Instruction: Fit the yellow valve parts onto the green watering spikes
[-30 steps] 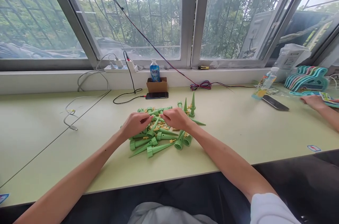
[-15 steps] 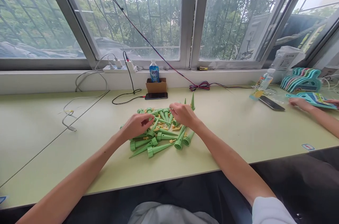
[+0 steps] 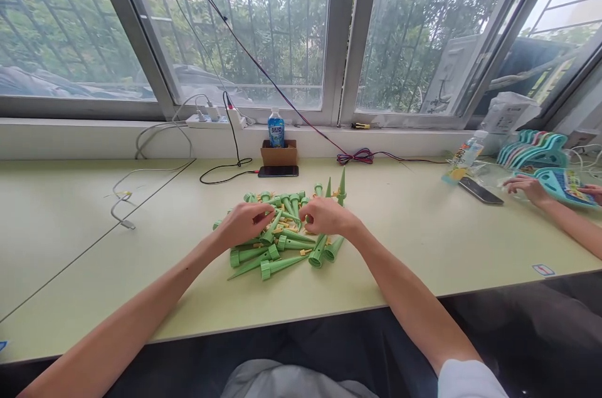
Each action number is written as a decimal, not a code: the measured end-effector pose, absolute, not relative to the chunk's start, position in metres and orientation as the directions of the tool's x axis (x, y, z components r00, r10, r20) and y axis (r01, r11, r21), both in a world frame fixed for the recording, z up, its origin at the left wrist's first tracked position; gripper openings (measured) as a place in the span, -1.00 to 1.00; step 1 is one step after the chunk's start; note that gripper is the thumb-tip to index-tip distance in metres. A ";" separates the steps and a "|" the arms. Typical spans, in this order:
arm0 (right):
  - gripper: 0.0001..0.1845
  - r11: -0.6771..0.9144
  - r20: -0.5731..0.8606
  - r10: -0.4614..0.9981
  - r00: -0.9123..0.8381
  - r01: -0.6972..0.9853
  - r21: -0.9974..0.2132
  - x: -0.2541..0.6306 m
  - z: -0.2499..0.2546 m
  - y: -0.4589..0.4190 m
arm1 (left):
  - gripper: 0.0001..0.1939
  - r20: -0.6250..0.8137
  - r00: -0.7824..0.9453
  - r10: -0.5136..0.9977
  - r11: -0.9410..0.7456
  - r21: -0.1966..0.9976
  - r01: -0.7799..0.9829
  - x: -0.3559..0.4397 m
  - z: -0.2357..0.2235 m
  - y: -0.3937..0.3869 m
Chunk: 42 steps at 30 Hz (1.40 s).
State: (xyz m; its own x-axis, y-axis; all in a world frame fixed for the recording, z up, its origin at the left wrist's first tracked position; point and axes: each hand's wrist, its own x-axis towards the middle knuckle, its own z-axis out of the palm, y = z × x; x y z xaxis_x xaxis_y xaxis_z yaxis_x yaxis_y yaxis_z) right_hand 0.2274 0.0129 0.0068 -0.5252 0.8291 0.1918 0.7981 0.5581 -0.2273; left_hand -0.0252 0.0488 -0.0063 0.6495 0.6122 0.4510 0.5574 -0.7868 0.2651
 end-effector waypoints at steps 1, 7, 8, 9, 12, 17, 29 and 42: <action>-0.82 0.541 0.158 0.841 -0.517 0.814 -0.213 0.227 0.008 0.012 | -0.72 0.453 0.653 0.607 -0.791 0.261 0.553 -0.025 -0.007 0.049; -0.78 0.512 0.029 0.858 -0.513 0.849 -0.134 0.225 0.011 0.012 | -0.72 0.485 0.655 0.580 -0.809 0.253 0.530 -0.024 -0.009 0.050; -0.78 0.509 0.022 0.859 -0.511 0.851 -0.132 0.225 0.011 0.012 | -0.72 0.489 0.654 0.577 -0.811 0.252 0.528 -0.025 -0.009 0.050; -0.79 0.512 0.022 0.858 -0.514 0.849 -0.130 0.224 0.010 0.013 | -0.72 0.493 0.654 0.574 -0.813 0.250 0.526 -0.025 -0.009 0.050; -0.80 0.511 0.027 0.859 -0.512 0.851 -0.120 0.221 0.006 0.014 | -0.73 0.492 0.659 0.569 -0.817 0.249 0.520 -0.025 -0.009 0.049; -0.79 0.530 0.069 0.848 -0.526 0.844 -0.081 0.217 0.001 0.015 | -0.74 0.500 0.653 0.569 -0.817 0.255 0.517 -0.024 -0.009 0.049; -0.90 0.594 0.376 0.800 -0.467 0.704 -0.391 0.208 -0.002 0.007 | -0.80 0.364 0.778 0.513 -0.858 0.237 0.455 -0.023 0.001 0.035; -0.91 0.695 0.566 0.710 -0.420 0.548 -0.465 0.195 -0.018 0.010 | -0.88 0.293 0.752 0.591 -0.807 0.225 0.546 -0.019 -0.002 0.032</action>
State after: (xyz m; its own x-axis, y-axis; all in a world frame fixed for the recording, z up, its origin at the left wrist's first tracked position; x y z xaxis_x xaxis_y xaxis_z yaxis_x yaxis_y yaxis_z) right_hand 0.1948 0.0104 -0.0178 -0.4202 0.7096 0.5656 0.5482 0.6952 -0.4649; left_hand -0.0192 0.0315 -0.0023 0.7520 0.5905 0.2929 0.5462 -0.8070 0.2248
